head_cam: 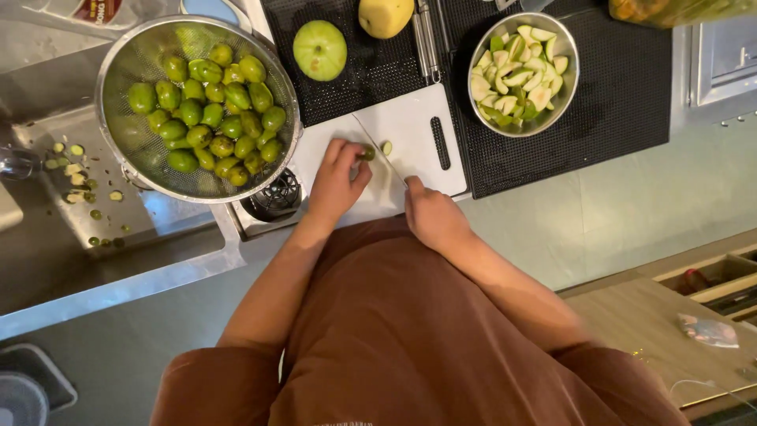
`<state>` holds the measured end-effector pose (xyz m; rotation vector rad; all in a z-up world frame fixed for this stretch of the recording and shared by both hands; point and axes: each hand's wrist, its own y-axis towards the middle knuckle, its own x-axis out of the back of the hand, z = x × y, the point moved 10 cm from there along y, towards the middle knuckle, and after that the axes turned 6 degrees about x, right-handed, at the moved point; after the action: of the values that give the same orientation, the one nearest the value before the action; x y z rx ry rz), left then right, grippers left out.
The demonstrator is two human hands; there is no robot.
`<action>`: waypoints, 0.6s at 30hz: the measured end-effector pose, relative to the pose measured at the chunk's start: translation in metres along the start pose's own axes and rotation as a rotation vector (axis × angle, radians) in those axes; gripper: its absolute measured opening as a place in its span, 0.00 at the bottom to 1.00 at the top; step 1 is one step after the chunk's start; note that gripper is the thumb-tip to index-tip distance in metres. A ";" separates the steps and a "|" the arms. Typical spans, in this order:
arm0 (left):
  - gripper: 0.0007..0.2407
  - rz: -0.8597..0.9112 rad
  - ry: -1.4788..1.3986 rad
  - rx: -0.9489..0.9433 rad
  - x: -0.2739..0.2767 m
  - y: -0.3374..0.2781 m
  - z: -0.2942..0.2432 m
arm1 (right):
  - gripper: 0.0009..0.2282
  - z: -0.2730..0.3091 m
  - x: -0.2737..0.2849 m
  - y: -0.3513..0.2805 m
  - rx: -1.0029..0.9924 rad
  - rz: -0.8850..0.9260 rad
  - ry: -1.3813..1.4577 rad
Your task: Slicing small green fruits and placing them into a bowl at a kitchen counter.
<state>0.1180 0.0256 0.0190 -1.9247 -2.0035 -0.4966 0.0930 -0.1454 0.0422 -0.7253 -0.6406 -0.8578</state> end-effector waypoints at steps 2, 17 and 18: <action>0.09 -0.012 0.014 -0.026 0.000 -0.008 0.000 | 0.09 0.008 -0.003 0.000 0.014 0.003 0.001; 0.05 -0.086 0.037 -0.081 0.004 -0.005 -0.007 | 0.08 0.009 -0.020 0.021 0.028 0.210 -0.089; 0.05 -0.087 0.039 -0.093 0.004 -0.006 -0.006 | 0.08 0.007 -0.024 0.023 0.021 0.226 -0.087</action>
<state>0.1116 0.0258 0.0259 -1.8713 -2.0806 -0.6558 0.0986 -0.1192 0.0217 -0.8029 -0.6304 -0.6135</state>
